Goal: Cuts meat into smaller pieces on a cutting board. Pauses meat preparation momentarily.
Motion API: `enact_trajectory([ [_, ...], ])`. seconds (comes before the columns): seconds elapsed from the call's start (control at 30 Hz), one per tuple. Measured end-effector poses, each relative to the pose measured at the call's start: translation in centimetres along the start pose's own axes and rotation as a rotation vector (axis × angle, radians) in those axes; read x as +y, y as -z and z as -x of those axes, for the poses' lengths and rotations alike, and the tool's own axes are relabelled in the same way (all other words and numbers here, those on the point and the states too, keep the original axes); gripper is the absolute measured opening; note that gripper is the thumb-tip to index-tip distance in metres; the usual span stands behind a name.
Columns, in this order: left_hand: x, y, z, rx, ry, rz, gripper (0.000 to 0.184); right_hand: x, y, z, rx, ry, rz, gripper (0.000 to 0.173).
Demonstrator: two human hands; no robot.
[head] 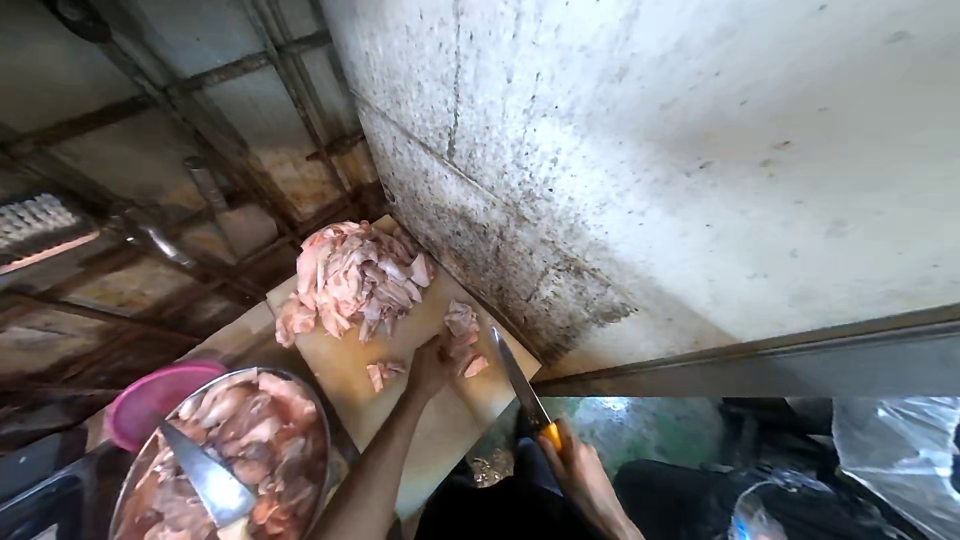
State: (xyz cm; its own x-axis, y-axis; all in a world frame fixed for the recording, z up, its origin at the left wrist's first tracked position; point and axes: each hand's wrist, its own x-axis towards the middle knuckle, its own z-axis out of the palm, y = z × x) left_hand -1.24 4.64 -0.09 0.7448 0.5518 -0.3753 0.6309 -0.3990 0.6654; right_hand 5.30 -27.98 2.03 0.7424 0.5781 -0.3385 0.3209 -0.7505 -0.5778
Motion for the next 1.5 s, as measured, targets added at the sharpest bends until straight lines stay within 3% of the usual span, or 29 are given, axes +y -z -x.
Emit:
enact_trajectory([
  [0.07, -0.5, 0.8, 0.8, -0.004, 0.035, 0.007, 0.030, 1.0, -0.6, 0.8, -0.012, -0.001, 0.002, 0.042],
  [0.3, 0.2, -0.6, 2.0, -0.021, -0.071, -0.241, 0.055, 0.2, -2.0, 2.0, -0.089, -0.058, -0.063, 0.040],
  [0.47, 1.8, -3.3, 1.0, -0.011, -0.058, -0.375, 0.038, -0.1, -2.1, 1.9, -0.080, -0.062, -0.041, 0.041],
  [0.63, 1.8, -0.3, 0.6, -0.083, 0.048, -0.159, 0.049, 1.3, -1.8, 2.0, -0.141, -0.098, -0.008, 0.042],
  [0.73, -0.2, 2.5, 1.4, -0.079, 0.158, 0.047, 0.043, 2.4, -2.0, 2.2, -0.220, -0.061, 0.053, 0.043],
  [0.83, -1.9, 4.8, 3.5, -0.046, 0.165, 0.173, 0.039, 2.3, -2.5, 1.7, -0.301, -0.094, 0.149, 0.044],
  [1.0, -1.9, 7.0, 7.4, -0.146, 0.119, 0.334, 0.042, -1.0, -2.0, -1.6, -0.156, -0.127, 0.085, 0.045],
  [1.13, -1.5, 7.7, 9.5, -0.217, 0.013, 0.233, 0.055, -2.6, -1.3, -2.9, -0.100, -0.005, 0.066, 0.045],
  [1.27, -1.7, 6.1, 9.9, -0.266, -0.030, 0.123, 0.055, -3.0, -1.6, -2.0, -0.151, 0.039, 0.086, 0.043],
  [1.37, -3.3, 2.9, 9.1, -0.239, 0.047, 0.081, 0.056, -2.8, -2.8, -0.7, -0.167, 0.080, 0.095, 0.040],
  [1.5, -4.4, -1.2, 9.1, -0.003, 0.103, 0.130, 0.057, -3.4, -3.5, 0.9, -0.264, -0.030, 0.105, 0.044],
])
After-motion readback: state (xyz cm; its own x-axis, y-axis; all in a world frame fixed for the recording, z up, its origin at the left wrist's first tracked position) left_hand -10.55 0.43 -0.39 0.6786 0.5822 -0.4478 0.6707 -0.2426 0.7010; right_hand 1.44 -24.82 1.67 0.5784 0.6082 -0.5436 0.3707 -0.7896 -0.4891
